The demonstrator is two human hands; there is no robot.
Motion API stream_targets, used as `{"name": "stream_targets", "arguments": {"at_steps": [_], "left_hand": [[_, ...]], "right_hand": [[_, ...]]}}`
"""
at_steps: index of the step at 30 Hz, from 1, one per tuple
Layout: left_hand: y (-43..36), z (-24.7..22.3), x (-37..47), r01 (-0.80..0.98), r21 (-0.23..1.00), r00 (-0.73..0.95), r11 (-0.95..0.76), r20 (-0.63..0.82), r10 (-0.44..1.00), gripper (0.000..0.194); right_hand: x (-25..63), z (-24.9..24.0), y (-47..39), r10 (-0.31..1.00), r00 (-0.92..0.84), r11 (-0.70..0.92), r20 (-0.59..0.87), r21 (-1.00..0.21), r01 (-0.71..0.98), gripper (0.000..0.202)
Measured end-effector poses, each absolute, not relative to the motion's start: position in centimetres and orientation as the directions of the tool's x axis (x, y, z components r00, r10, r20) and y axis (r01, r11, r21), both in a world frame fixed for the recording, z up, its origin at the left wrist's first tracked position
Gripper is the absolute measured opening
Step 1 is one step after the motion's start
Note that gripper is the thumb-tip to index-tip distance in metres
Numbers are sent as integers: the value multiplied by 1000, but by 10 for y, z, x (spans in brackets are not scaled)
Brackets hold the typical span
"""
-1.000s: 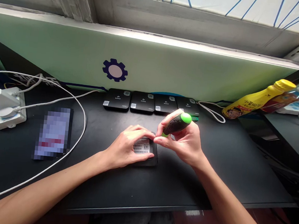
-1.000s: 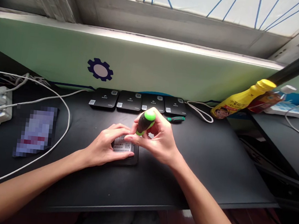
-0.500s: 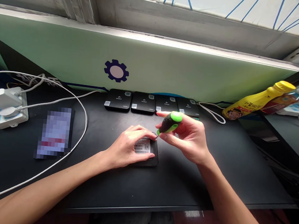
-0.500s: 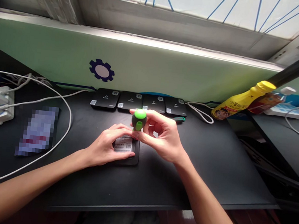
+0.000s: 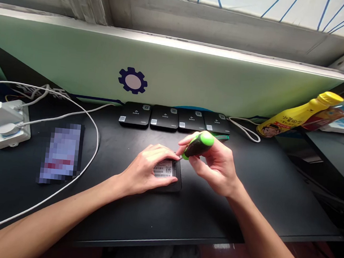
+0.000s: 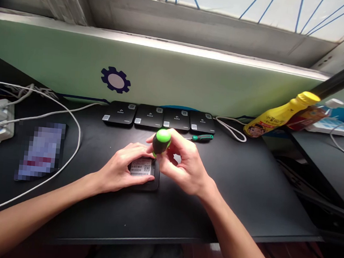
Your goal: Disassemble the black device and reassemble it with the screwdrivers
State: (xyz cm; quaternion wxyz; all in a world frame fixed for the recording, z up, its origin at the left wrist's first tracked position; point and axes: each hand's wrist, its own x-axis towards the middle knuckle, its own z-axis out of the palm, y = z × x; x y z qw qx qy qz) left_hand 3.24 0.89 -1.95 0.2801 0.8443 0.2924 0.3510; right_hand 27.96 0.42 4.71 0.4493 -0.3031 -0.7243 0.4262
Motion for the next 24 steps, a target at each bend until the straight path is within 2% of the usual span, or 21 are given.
{"name": "stream_targets", "arguments": {"at_steps": [4,9,13,17,22,24], "left_hand": [[9,-19,32,305,675,580,-672,428,693,43],[9,-23,32,285,675,572,-680,450,686,49],[9,-22,32,285,686,574,-670,438,692,48],[9,-20,32,291,682,578,-671,434,691,49],[10,-22,33,291,685,577,-668,431,693,47],[10,-23,32,290,679,577,-674,438,689,46]], "right_hand": [[276,48,8,845,-350,472,405,-872,131,28],[282,47,10,866,-345,418,362,-903,103,22],[286,45,7,892,-332,354,308,-931,89,39],[283,52,2,877,-362,339,317,-941,-4,29],[275,59,0,891,-364,275,273,-960,-49,47],[272,57,1,906,-315,265,282,-959,-95,46]]}}
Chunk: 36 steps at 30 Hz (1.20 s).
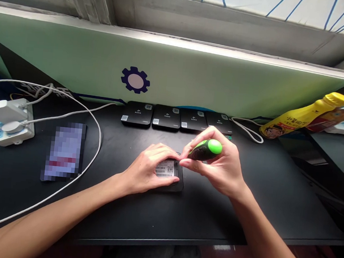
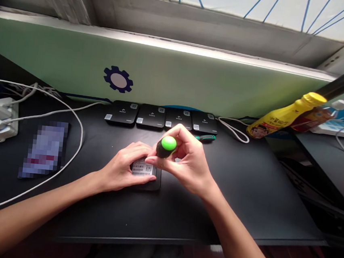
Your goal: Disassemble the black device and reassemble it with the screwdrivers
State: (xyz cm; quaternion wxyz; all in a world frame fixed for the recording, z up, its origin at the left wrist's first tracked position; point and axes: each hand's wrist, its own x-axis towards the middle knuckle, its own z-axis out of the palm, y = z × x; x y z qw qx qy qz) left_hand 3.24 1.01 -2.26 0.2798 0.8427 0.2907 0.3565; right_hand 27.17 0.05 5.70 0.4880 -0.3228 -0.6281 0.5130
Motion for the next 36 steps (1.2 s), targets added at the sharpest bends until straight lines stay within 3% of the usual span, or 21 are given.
{"name": "stream_targets", "arguments": {"at_steps": [6,11,16,23,27,33,36], "left_hand": [[9,-20,32,291,681,578,-672,434,691,49],[9,-18,32,290,687,583,-666,425,693,48],[9,-22,32,281,686,575,-671,440,690,48],[9,-19,33,291,693,588,-660,414,695,50],[9,-19,33,295,691,585,-660,415,697,49],[10,-23,32,274,684,570,-677,451,686,47],[10,-20,32,280,689,587,-668,428,687,46]], "right_hand": [[277,50,3,908,-294,309,298,-951,-9,25],[280,54,3,889,-327,345,320,-938,20,36],[273,51,4,917,-264,292,299,-954,-66,45],[278,57,6,924,-307,232,229,-972,-27,26],[282,61,2,897,-394,235,201,-971,41,34],[277,58,2,909,-324,263,264,-964,-46,45],[279,61,3,891,-349,330,290,-942,59,32]]}}
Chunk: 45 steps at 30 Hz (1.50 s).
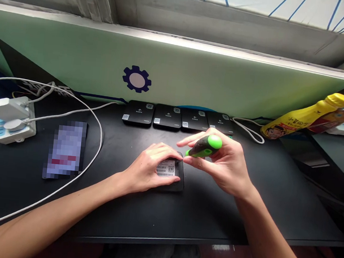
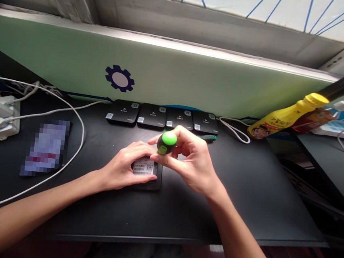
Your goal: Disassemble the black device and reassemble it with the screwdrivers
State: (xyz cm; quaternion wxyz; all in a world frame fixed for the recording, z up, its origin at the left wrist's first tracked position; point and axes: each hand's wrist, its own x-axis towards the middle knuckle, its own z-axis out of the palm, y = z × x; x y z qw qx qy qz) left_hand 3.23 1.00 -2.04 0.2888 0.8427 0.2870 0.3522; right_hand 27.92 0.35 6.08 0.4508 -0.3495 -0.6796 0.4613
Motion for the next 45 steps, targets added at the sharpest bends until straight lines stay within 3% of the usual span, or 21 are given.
{"name": "stream_targets", "arguments": {"at_steps": [5,9,17,29,41,45], "left_hand": [[9,-18,32,294,699,594,-652,402,697,49],[9,-19,33,286,700,580,-654,417,700,49],[8,-18,32,288,706,584,-647,406,703,50],[8,-18,32,285,701,585,-653,413,698,49],[8,-18,32,291,701,589,-651,405,699,50],[8,-17,32,287,703,594,-650,401,697,49]], "right_hand": [[285,58,3,869,-422,341,258,-930,135,28],[283,51,1,873,-354,395,334,-912,113,36],[279,58,-2,863,-240,458,445,-889,1,32],[281,54,0,883,-283,397,374,-918,26,38],[283,56,0,855,-367,436,367,-891,127,42],[282,67,1,878,-339,423,338,-880,218,58]]}}
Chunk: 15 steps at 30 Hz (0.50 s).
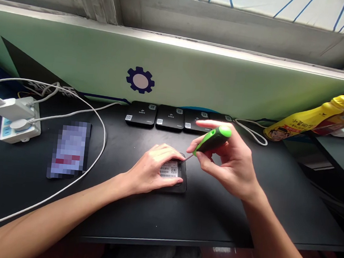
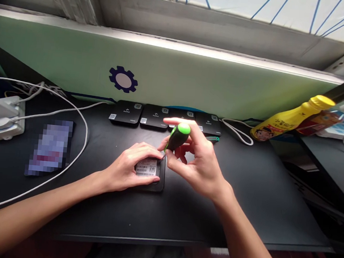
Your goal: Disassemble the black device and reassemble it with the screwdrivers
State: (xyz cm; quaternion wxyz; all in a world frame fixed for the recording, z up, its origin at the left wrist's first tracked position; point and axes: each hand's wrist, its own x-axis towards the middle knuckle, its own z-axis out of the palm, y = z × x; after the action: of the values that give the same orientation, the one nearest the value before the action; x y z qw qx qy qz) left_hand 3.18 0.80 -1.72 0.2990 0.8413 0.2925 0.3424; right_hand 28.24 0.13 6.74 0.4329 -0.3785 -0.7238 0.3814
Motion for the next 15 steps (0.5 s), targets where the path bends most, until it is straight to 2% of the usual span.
{"name": "stream_targets", "arguments": {"at_steps": [3,5,8,9,12,15], "left_hand": [[8,-18,32,287,702,598,-652,400,694,49],[8,-19,32,291,697,591,-656,408,696,49],[8,-20,32,302,693,580,-654,411,703,48],[8,-20,31,303,693,581,-654,410,703,48],[8,-19,32,294,695,591,-656,408,696,48],[8,-18,32,277,702,596,-656,410,690,50]], "right_hand": [[284,89,3,868,-374,463,327,-804,373,72],[284,106,2,834,-437,539,337,-670,510,67],[280,131,0,791,-539,611,290,-321,724,31],[277,138,-2,783,-554,612,283,-190,768,26],[266,155,-6,776,-570,555,270,136,821,43],[256,165,-8,796,-566,492,217,313,812,56]]}}
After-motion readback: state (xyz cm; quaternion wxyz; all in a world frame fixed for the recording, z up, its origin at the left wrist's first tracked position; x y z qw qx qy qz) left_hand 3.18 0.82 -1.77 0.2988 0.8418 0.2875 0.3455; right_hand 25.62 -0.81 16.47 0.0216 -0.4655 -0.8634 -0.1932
